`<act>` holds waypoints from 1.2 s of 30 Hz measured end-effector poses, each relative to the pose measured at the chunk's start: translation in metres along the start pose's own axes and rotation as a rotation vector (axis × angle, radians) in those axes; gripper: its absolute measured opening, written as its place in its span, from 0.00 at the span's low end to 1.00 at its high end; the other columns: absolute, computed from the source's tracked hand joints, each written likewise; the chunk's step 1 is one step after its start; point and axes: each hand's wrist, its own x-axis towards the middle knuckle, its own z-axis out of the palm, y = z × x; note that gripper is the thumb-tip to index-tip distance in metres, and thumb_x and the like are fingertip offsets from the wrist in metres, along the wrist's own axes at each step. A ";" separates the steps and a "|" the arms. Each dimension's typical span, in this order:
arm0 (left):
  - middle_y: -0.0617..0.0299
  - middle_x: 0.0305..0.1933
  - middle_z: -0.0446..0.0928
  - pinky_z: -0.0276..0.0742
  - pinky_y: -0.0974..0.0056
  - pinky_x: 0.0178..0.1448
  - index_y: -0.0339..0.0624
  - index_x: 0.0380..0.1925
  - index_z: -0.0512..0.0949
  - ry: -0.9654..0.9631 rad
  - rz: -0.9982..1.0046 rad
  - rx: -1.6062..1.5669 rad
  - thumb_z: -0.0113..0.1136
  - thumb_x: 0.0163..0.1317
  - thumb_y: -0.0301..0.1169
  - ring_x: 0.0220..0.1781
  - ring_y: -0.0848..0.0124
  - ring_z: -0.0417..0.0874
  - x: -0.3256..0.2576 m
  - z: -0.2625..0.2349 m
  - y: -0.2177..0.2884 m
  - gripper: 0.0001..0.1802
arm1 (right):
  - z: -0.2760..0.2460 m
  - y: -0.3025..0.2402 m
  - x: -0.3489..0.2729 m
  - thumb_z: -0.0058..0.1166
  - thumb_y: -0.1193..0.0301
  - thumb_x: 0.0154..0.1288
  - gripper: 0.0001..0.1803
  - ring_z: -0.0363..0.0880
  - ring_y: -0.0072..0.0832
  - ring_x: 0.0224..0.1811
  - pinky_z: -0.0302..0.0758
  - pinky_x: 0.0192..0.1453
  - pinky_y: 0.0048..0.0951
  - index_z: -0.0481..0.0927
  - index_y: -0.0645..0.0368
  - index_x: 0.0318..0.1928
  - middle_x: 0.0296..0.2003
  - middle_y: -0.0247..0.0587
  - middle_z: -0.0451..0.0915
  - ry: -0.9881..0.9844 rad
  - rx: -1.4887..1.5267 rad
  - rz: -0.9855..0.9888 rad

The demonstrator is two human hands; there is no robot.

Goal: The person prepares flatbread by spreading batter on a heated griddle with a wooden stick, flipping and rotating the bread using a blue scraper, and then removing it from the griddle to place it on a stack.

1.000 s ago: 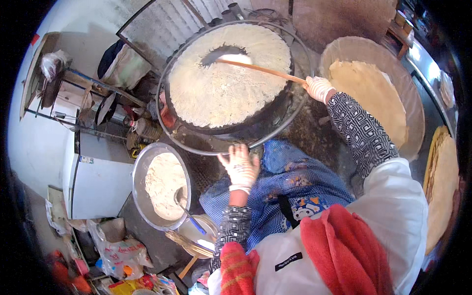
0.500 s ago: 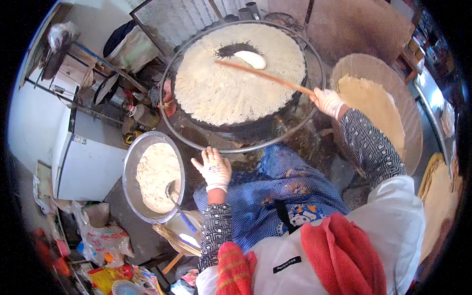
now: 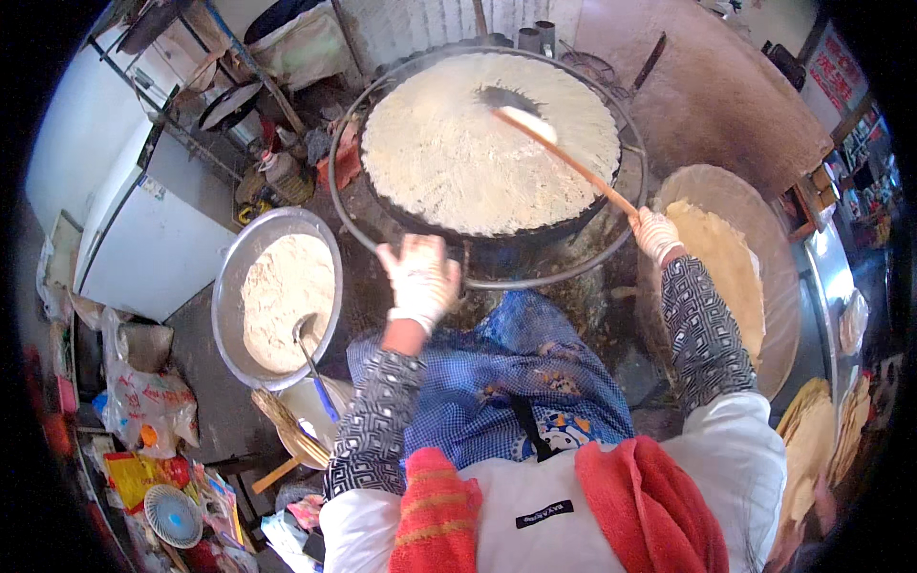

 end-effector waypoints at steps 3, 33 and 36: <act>0.55 0.54 0.77 0.39 0.27 0.71 0.43 0.50 0.76 -0.158 0.126 -0.070 0.57 0.58 0.45 0.66 0.56 0.70 -0.031 -0.001 0.064 0.24 | 0.004 0.004 0.002 0.43 0.55 0.72 0.20 0.82 0.51 0.39 0.77 0.43 0.48 0.76 0.60 0.41 0.32 0.56 0.83 -0.123 0.138 -0.085; 0.55 0.64 0.69 0.45 0.29 0.71 0.42 0.59 0.68 -0.148 -0.294 0.139 0.58 0.57 0.42 0.70 0.58 0.64 -0.012 0.005 -0.043 0.31 | 0.010 0.000 0.007 0.44 0.53 0.71 0.20 0.81 0.55 0.40 0.76 0.44 0.54 0.74 0.57 0.45 0.34 0.59 0.82 -0.155 -0.069 -0.223; 0.57 0.58 0.75 0.45 0.30 0.71 0.42 0.54 0.73 -0.143 -0.050 -0.053 0.57 0.57 0.44 0.66 0.57 0.69 -0.031 0.005 0.022 0.26 | 0.010 0.001 0.007 0.44 0.54 0.71 0.19 0.81 0.56 0.40 0.76 0.45 0.55 0.75 0.58 0.43 0.33 0.60 0.82 -0.149 -0.082 0.074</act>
